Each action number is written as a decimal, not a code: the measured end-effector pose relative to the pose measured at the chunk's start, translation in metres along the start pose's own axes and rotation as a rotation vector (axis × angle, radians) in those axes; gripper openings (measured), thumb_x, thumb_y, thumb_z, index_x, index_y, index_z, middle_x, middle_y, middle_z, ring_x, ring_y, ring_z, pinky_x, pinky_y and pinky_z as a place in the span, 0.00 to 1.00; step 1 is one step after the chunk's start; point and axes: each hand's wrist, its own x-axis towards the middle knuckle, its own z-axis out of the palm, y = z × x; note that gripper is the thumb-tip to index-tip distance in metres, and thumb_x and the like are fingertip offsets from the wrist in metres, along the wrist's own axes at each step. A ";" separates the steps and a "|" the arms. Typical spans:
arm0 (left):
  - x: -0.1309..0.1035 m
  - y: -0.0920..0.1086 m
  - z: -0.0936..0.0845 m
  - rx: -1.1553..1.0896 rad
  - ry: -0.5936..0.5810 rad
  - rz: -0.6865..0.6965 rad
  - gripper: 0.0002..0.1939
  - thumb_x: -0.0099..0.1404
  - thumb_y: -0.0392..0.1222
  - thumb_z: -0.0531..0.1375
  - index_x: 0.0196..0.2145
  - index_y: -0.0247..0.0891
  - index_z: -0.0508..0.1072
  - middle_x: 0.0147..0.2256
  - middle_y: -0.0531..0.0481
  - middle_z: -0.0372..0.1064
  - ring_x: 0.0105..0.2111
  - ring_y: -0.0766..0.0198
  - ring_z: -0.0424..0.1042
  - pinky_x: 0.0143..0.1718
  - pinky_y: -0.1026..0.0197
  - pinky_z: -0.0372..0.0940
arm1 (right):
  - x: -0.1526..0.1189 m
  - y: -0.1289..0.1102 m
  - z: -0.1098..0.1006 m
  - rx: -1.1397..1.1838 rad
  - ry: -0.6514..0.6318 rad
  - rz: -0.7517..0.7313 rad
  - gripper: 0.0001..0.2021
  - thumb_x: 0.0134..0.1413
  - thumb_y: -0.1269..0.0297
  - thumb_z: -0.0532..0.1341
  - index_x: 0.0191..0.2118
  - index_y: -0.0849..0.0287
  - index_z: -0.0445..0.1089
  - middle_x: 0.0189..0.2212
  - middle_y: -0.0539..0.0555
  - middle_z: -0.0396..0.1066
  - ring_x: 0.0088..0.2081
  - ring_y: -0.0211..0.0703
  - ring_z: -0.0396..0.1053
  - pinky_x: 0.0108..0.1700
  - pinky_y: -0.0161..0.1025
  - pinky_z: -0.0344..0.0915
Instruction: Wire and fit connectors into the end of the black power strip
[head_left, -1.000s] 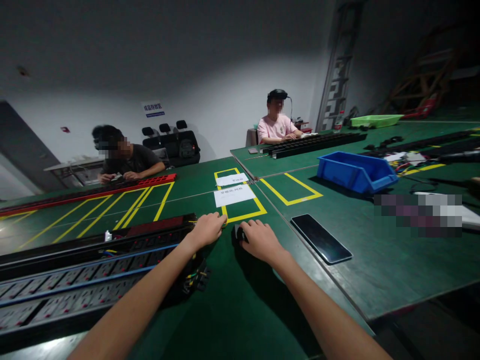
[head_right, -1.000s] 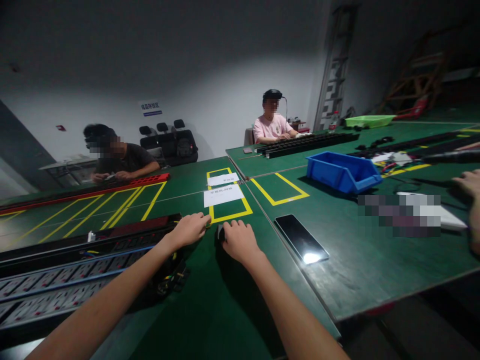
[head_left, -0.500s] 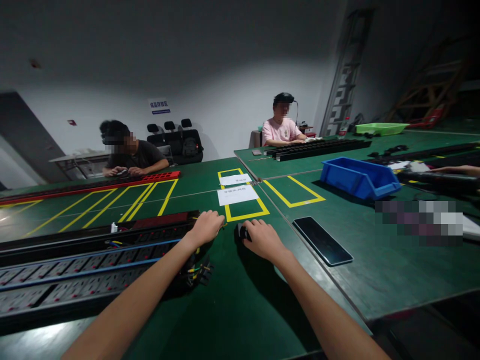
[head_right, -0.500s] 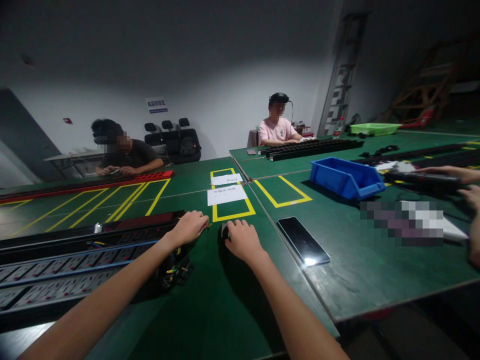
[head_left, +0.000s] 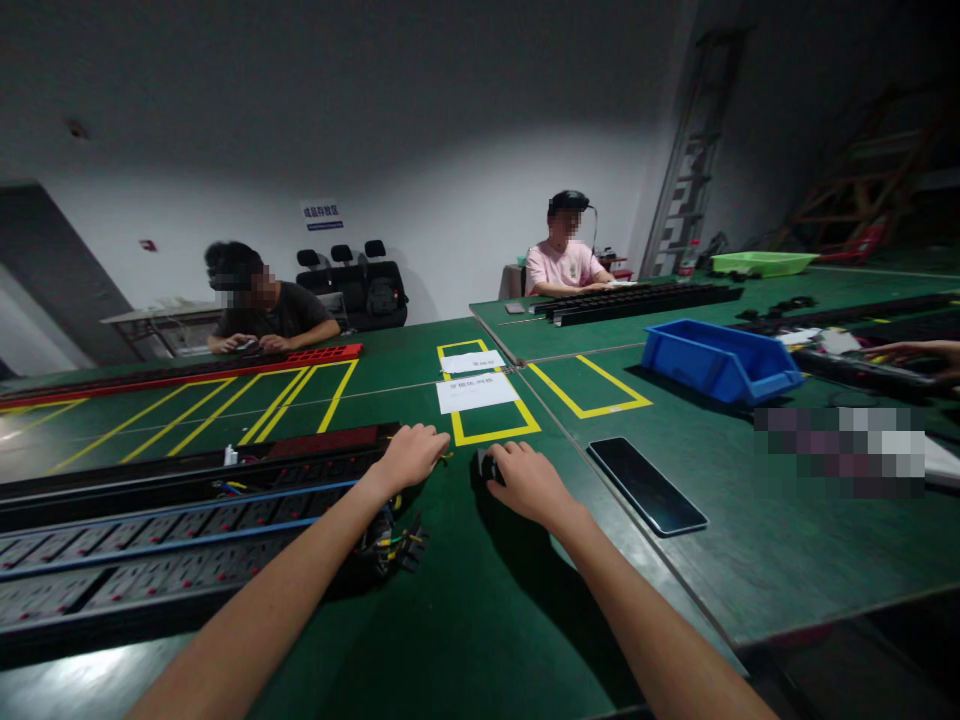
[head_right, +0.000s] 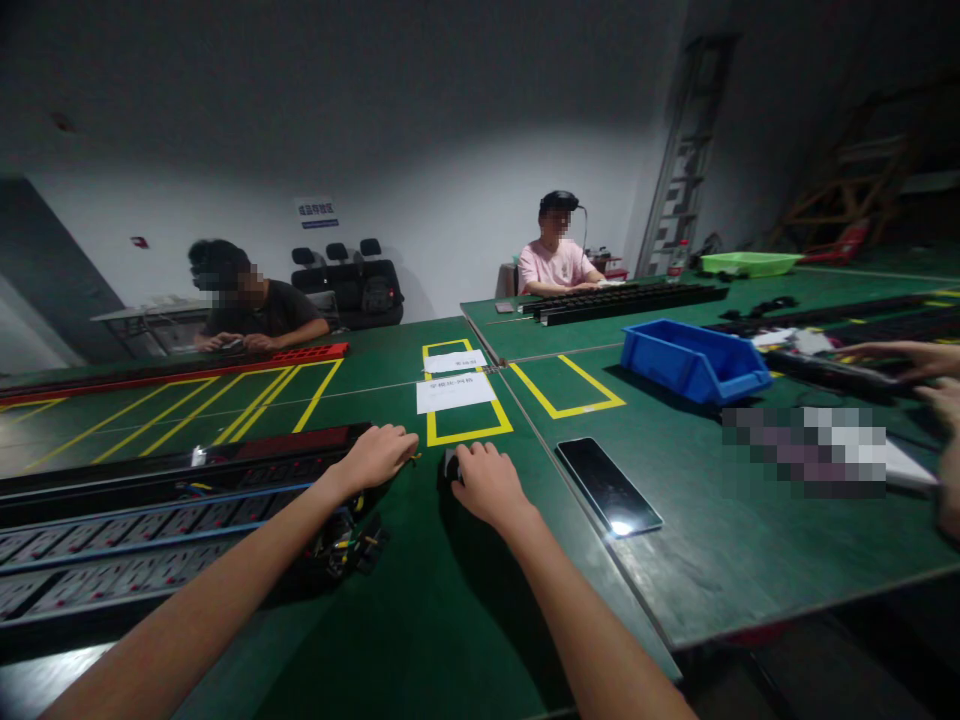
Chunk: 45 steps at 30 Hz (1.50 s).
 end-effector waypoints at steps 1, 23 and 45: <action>0.000 -0.002 -0.001 -0.025 0.011 0.005 0.09 0.71 0.36 0.52 0.40 0.40 0.72 0.38 0.44 0.73 0.40 0.56 0.71 0.40 0.58 0.62 | 0.000 0.000 0.000 0.001 0.000 -0.002 0.17 0.59 0.62 0.61 0.53 0.58 0.69 0.49 0.62 0.73 0.52 0.57 0.69 0.47 0.45 0.64; -0.061 -0.018 -0.097 -1.123 0.130 -0.091 0.14 0.62 0.49 0.65 0.38 0.36 0.75 0.39 0.44 0.79 0.38 0.60 0.77 0.41 0.55 0.71 | 0.000 0.002 0.004 -0.027 0.009 -0.031 0.17 0.60 0.63 0.61 0.54 0.59 0.70 0.47 0.62 0.73 0.49 0.55 0.69 0.45 0.45 0.64; -0.099 -0.062 -0.108 -0.603 -0.135 -0.148 0.15 0.61 0.43 0.59 0.40 0.35 0.82 0.37 0.45 0.80 0.36 0.60 0.75 0.38 0.61 0.63 | -0.001 0.018 0.019 -0.007 0.056 -0.152 0.18 0.61 0.61 0.58 0.55 0.59 0.68 0.45 0.64 0.74 0.47 0.60 0.71 0.45 0.51 0.67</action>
